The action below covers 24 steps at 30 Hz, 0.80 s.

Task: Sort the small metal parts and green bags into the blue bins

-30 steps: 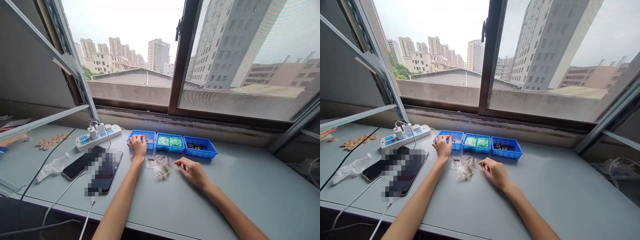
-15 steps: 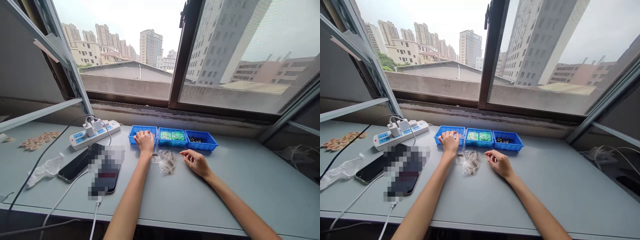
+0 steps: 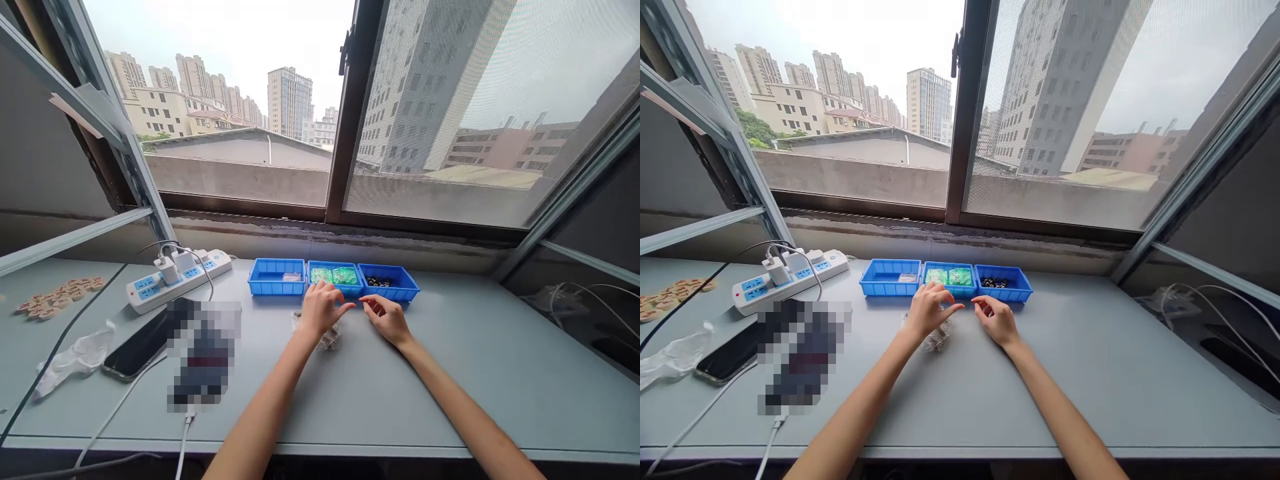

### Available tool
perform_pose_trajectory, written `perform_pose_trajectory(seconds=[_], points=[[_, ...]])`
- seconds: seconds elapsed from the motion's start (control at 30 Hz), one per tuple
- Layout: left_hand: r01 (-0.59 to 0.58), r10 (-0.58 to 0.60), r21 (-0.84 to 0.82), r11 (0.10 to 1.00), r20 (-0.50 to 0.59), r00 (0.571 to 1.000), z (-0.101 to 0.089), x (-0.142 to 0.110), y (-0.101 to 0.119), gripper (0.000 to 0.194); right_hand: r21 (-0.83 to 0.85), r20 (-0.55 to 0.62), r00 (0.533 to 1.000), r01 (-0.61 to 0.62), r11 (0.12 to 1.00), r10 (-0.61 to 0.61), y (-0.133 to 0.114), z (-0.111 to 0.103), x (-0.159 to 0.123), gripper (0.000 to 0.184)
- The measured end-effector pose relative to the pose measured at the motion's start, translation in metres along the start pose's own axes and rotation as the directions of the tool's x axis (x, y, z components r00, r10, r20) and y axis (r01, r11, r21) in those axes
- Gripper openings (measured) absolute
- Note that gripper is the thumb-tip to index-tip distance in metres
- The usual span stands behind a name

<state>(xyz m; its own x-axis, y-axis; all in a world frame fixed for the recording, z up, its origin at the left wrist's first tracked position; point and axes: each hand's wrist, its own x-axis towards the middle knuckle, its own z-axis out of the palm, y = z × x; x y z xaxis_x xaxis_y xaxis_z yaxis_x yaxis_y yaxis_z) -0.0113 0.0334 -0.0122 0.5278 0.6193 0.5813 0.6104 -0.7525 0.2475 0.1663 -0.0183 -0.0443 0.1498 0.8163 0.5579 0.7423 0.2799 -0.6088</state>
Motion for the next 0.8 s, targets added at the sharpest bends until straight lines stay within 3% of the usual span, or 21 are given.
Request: perform_pose_trajectory(seconds=[0.1,0.2,0.47,0.6,0.8], points=[[0.049,-0.062,0.076,0.996,0.185,0.981,0.008,-0.006,0.009,0.027,0.006,0.011,1.0,0.025,1.0,-0.025,-0.001,0.0,0.0,0.025],[0.116,-0.14,0.103,0.988,0.263,0.955,0.009,-0.009,0.01,0.028,0.023,0.021,0.998,0.055,0.998,-0.055,-0.002,0.001,0.0,0.025],[0.149,-0.169,0.088,0.985,0.284,0.944,0.009,-0.007,0.008,0.012,0.098,0.066,0.994,0.084,0.992,-0.091,0.001,0.005,0.002,0.023],[0.153,-0.186,0.142,0.978,0.268,0.945,0.008,-0.008,0.012,0.017,0.104,0.086,0.991,0.091,0.99,-0.101,0.0,0.005,0.002,0.022],[0.054,-0.099,0.158,0.986,0.291,0.952,0.004,-0.01,0.009,0.014,0.132,0.185,0.961,0.183,0.974,-0.206,-0.011,0.007,-0.005,0.022]])
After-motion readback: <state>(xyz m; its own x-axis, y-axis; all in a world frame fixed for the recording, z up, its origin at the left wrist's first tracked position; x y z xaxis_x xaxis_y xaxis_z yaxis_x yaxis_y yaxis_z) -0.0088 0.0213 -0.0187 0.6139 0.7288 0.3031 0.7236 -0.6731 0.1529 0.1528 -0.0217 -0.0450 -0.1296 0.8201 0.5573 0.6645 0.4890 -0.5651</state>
